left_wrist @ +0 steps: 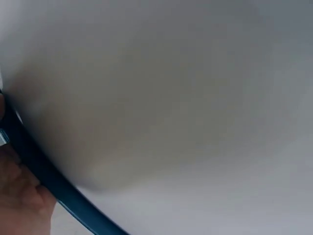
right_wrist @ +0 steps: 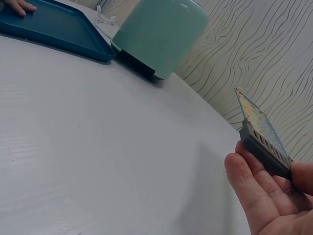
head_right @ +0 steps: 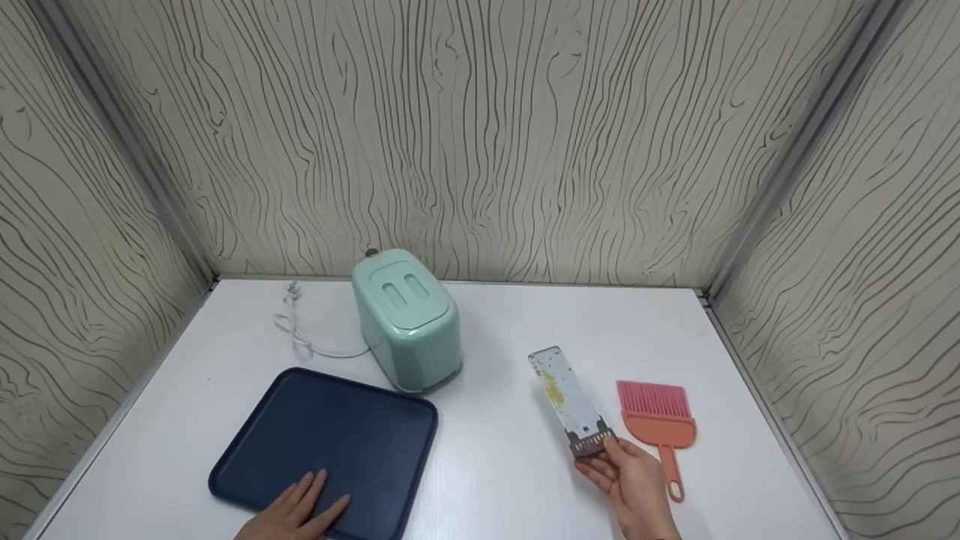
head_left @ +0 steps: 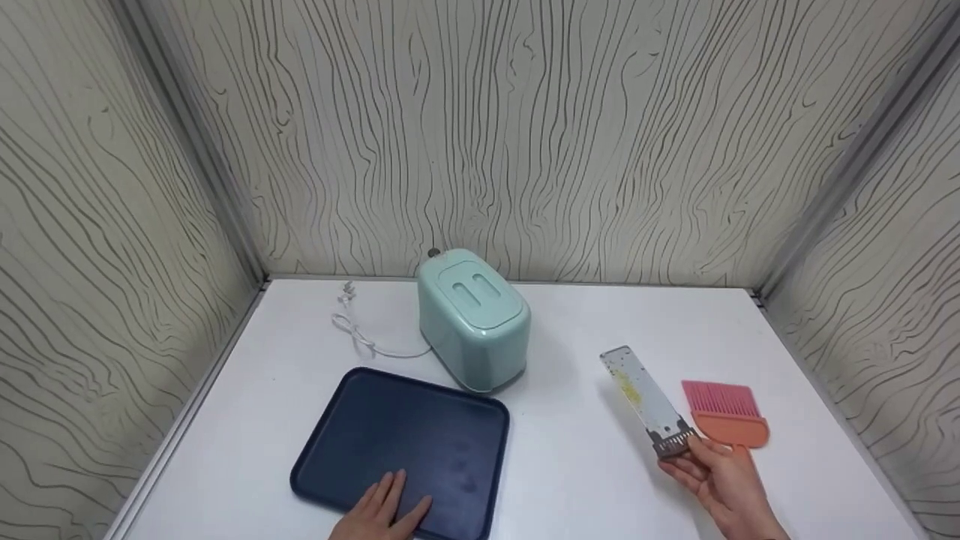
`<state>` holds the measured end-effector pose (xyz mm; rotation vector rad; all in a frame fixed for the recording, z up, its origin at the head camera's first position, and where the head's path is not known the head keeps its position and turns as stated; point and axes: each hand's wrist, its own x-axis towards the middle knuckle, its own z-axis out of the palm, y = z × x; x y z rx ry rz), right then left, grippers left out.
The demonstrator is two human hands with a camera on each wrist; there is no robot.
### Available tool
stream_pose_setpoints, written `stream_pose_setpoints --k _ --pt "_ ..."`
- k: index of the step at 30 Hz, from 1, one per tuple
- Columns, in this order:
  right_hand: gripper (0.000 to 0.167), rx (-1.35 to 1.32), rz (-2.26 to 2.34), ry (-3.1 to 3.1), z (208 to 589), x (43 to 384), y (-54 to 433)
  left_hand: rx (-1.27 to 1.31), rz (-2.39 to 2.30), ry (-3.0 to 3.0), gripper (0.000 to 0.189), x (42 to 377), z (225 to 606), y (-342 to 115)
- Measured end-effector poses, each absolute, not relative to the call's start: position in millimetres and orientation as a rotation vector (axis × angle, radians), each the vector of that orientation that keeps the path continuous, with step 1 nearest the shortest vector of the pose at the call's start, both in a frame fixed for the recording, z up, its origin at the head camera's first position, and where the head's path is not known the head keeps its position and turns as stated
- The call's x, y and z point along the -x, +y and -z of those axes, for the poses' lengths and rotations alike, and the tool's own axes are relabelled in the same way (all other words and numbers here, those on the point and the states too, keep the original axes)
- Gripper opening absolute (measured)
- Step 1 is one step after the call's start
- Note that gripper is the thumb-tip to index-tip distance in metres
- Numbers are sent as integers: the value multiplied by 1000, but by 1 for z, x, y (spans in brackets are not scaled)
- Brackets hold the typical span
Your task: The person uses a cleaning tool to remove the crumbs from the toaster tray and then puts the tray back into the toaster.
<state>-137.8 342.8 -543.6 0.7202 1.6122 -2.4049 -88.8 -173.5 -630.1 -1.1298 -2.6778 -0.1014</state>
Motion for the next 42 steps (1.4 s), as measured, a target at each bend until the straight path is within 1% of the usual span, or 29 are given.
stream_pose_setpoints --k 2,7,11,14,18,23,28,32,42 --pt "60 -705 2400 1621 543 137 342 1124 80 -2605 56 87 633 -160" --pt "59 -709 2396 1627 543 138 338 1067 -10 -2358 47 85 646 -122" --pt "61 -709 2394 1594 544 138 334 1013 -74 -2226 44 84 650 -93" --pt "61 -722 2397 1582 545 139 331 1040 -139 -2250 43 82 643 -75" --pt "60 -737 2397 1584 547 140 328 1149 -134 -2429 43 80 625 -57" --pt "58 -736 2387 1611 547 139 321 1274 72 -2639 42 84 605 -40" --pt "56 -719 2405 1609 547 139 313 1342 420 -3015 50 89 584 -25" --pt "53 -714 2410 1607 548 139 307 1360 527 -3089 52 94 581 -14" --pt "54 -697 2402 1603 550 138 292 1512 588 -2999 47 103 583 6"
